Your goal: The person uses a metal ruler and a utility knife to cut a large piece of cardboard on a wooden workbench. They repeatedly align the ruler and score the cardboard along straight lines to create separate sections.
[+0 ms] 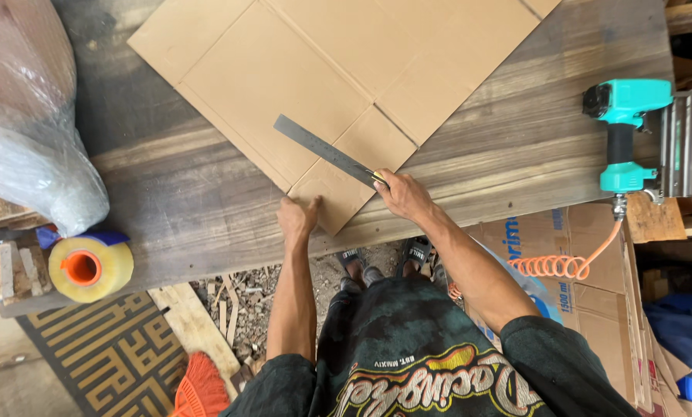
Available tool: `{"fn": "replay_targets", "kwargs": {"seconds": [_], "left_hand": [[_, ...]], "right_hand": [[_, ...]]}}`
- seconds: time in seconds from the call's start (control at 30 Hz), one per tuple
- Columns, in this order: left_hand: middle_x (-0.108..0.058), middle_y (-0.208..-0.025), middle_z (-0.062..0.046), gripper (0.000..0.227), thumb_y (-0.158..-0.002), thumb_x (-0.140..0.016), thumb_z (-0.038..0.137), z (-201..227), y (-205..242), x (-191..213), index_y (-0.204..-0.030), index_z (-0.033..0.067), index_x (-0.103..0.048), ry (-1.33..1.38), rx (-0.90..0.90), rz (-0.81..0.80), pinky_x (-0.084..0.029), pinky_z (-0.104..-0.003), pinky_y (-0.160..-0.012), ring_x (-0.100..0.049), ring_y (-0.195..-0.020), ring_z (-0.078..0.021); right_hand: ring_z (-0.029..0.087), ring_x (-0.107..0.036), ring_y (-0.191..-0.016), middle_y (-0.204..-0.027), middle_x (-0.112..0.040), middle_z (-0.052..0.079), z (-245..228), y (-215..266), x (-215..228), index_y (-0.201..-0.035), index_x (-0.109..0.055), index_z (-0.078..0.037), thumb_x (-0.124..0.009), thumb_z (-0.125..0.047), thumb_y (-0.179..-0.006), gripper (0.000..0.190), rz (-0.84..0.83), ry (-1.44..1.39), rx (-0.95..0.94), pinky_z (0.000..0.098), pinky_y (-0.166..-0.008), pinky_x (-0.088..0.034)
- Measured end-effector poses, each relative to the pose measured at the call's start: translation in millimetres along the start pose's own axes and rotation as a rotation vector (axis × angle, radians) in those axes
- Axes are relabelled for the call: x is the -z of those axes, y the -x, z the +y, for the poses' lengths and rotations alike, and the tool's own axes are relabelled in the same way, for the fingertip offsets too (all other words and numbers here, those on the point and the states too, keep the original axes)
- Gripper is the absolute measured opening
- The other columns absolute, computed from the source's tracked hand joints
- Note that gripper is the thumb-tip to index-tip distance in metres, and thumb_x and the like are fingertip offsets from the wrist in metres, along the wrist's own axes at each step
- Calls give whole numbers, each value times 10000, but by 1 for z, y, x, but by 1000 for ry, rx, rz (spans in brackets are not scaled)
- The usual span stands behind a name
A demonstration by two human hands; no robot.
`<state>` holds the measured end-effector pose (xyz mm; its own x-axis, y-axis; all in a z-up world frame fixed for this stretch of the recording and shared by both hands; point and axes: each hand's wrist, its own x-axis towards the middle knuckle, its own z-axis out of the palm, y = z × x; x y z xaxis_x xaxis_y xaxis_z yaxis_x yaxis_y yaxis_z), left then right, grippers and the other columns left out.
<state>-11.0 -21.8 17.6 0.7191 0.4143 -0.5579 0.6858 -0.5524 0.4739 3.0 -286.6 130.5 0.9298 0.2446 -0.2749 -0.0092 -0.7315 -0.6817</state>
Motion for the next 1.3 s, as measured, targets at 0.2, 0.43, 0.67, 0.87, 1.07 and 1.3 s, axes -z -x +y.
{"fn": "replay_targets", "kwargs": {"seconds": [0.2,0.43,0.67,0.87,1.07,1.3], "left_hand": [[-645,-1125,-240,514,-852,-759,409,44,49,40,-1159,37,-581,-32,-210,161,-573,-553,-926,-671,-1101,-454],[-597,-1231,-280,740,-1012,-630,215,74,5,11,-1559,-48,-206,838,-242,87,-599,-335,-760,-691,-996,-308],[-642,-1061,-197,971,-764,-883,250,35,-29,-18,-1524,27,-321,423,-354,279,-541,-459,-815,-679,-967,-345],[-470,-1314,-214,751,-795,-838,381,18,-34,-28,-1443,120,-562,92,-698,421,-440,-478,-1011,-533,-1164,-410],[-331,-1535,-166,712,-939,-643,512,18,-10,-23,-1522,141,-470,-115,-692,276,-447,-559,-972,-388,-1332,-420],[-366,-1512,-72,741,-901,-615,577,7,-15,-35,-1487,138,-502,-337,-732,294,-401,-508,-983,-352,-1381,-335]], "right_hand": [[431,-735,-921,-945,-750,208,34,12,-40,-1210,-630,-156,-496,-285,-1045,249,-84,76,-74,556,-777,-573],[424,-738,-793,-832,-732,205,30,21,-43,-1094,-614,-127,-524,-250,-1039,162,-65,69,-49,532,-664,-568],[393,-661,-684,-751,-674,218,62,39,-64,-999,-594,-65,-526,-243,-1036,194,-222,13,-113,470,-611,-513],[501,-694,-844,-810,-682,284,59,56,-74,-905,-544,-83,-545,-311,-991,244,-287,94,-112,557,-705,-518],[468,-702,-797,-784,-687,256,55,62,-76,-847,-575,-60,-556,-272,-959,241,-301,193,-113,533,-668,-534],[470,-682,-802,-798,-598,223,49,27,-69,-863,-605,-17,-584,-200,-945,202,-52,188,28,542,-645,-540]]}}
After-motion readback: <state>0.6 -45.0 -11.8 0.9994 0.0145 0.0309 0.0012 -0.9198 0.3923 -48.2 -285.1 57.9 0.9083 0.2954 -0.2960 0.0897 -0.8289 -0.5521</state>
